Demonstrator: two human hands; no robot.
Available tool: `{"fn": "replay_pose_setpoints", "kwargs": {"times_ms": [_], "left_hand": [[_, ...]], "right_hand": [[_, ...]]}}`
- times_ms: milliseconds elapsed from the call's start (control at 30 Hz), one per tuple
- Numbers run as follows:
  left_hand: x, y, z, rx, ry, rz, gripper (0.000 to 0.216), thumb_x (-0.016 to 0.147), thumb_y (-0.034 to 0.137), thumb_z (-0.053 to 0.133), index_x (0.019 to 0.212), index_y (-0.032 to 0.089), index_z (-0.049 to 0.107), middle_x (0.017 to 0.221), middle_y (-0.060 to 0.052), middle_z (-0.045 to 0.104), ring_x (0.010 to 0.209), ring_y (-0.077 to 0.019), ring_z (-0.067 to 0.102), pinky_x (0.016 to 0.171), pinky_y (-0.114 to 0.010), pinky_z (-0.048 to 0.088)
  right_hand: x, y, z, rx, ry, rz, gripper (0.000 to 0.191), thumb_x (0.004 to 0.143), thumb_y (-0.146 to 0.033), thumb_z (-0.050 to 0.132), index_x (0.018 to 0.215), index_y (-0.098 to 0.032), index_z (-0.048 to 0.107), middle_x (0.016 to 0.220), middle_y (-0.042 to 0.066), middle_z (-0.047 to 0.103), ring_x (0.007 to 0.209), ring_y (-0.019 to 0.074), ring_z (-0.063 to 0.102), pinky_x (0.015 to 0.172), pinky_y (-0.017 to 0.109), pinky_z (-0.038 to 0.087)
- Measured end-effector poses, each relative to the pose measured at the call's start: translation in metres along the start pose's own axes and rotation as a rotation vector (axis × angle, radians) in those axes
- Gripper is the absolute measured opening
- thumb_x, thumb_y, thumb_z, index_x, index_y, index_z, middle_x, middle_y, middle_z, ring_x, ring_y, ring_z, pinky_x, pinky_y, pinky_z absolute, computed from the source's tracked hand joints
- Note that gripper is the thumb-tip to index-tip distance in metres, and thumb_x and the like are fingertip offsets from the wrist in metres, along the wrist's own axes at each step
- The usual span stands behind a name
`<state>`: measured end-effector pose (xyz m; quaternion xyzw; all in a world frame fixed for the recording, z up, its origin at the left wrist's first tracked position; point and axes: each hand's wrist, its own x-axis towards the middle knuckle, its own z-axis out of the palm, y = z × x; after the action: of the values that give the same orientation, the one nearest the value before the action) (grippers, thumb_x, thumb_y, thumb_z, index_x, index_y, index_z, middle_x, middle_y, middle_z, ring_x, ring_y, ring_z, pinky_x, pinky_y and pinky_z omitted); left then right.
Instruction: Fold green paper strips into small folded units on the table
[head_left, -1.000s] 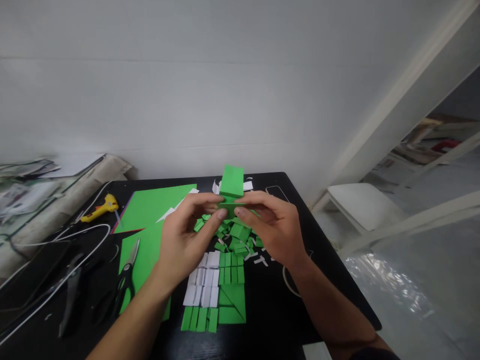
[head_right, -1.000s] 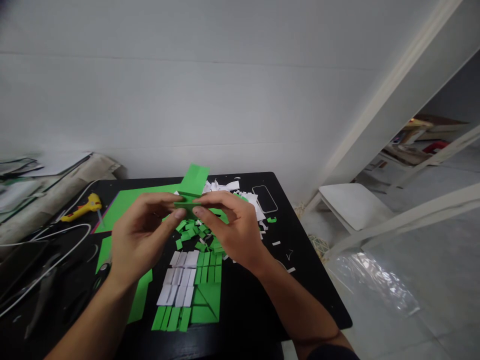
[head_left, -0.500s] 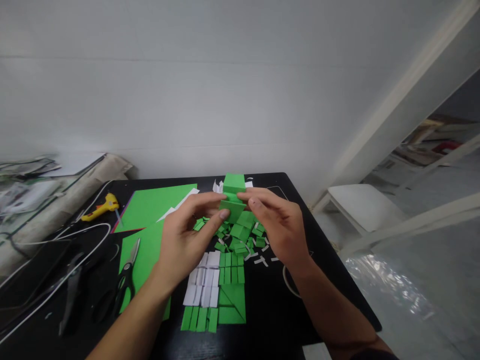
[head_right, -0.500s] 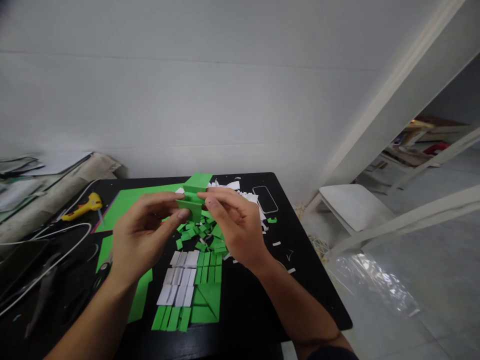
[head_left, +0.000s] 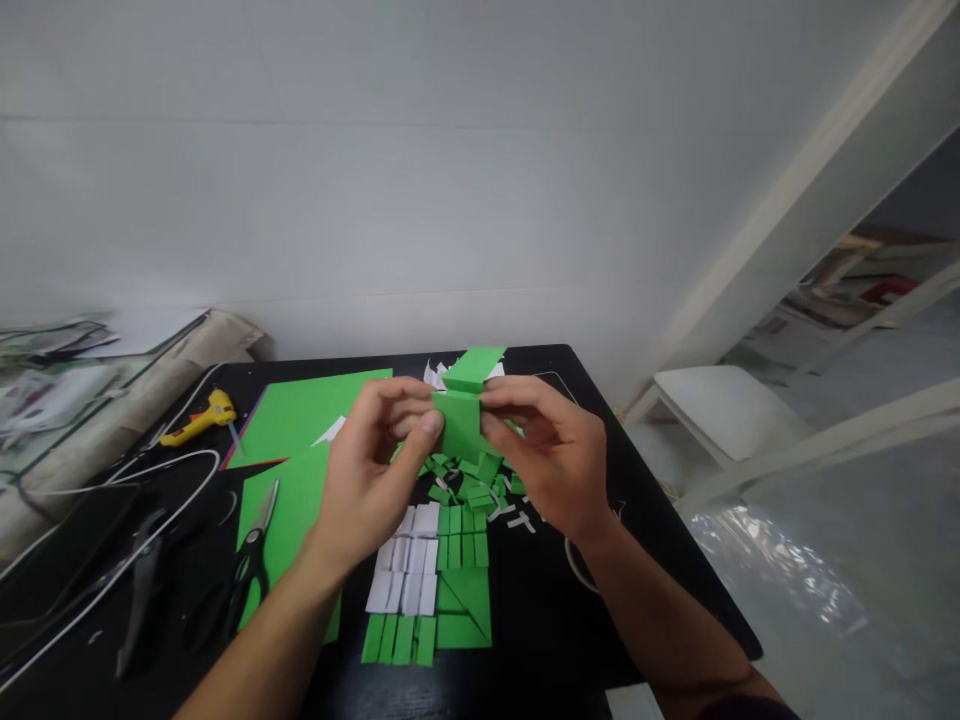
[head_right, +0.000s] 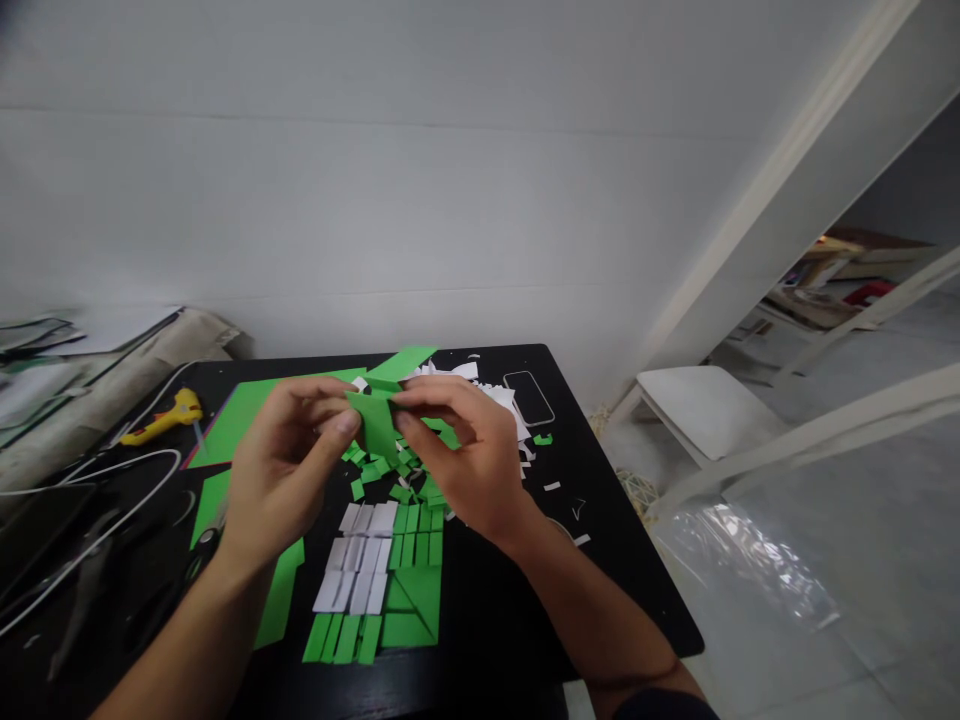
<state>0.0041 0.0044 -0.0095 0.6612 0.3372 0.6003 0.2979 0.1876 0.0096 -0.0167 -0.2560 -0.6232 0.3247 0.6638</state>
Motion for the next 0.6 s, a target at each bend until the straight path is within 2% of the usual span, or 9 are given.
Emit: {"fn": "replay_pose_setpoints", "kwargs": {"times_ms": [167, 367, 500, 600], "left_hand": [[-0.0009, -0.0025, 0.0014, -0.037, -0.010, -0.004, 0.014, 0.103, 0.022, 0.069, 0.116, 0.023, 0.063, 0.081, 0.002, 0.071, 0.072, -0.0095, 0.070, 0.068, -0.019, 0.058], [-0.0022, -0.0048, 0.0005, 0.043, 0.047, 0.047, 0.021, 0.098, 0.020, 0.076, 0.117, 0.024, 0.066, 0.101, -0.002, 0.074, 0.086, -0.0116, 0.074, 0.076, -0.022, 0.062], [-0.0022, -0.0050, 0.0006, 0.013, 0.048, 0.057, 0.020, 0.098, 0.017, 0.075, 0.115, 0.025, 0.068, 0.099, -0.001, 0.074, 0.086, -0.0117, 0.074, 0.078, -0.023, 0.063], [-0.0023, -0.0047, 0.0004, 0.006, 0.054, 0.072, 0.022, 0.098, 0.014, 0.074, 0.115, 0.025, 0.068, 0.098, 0.000, 0.073, 0.083, -0.0098, 0.073, 0.075, -0.019, 0.062]], "right_hand": [[-0.0024, 0.0001, 0.0026, 0.059, 0.066, 0.056, 0.026, 0.091, -0.011, 0.080, 0.109, -0.027, 0.074, 0.102, 0.000, 0.082, 0.095, 0.0161, 0.081, 0.090, 0.030, 0.070], [-0.0027, -0.0031, 0.0015, -0.038, -0.005, 0.031, 0.022, 0.093, -0.013, 0.077, 0.111, -0.026, 0.075, 0.106, 0.001, 0.081, 0.096, 0.0169, 0.081, 0.090, 0.033, 0.070], [-0.0019, -0.0048, 0.0007, -0.068, -0.030, 0.011, 0.022, 0.094, -0.012, 0.076, 0.110, -0.027, 0.077, 0.105, 0.000, 0.080, 0.096, 0.0162, 0.080, 0.089, 0.031, 0.069], [-0.0016, -0.0061, 0.0013, -0.071, -0.037, 0.024, 0.019, 0.094, -0.013, 0.076, 0.107, -0.027, 0.077, 0.103, 0.000, 0.080, 0.094, 0.0162, 0.080, 0.088, 0.031, 0.069]]}}
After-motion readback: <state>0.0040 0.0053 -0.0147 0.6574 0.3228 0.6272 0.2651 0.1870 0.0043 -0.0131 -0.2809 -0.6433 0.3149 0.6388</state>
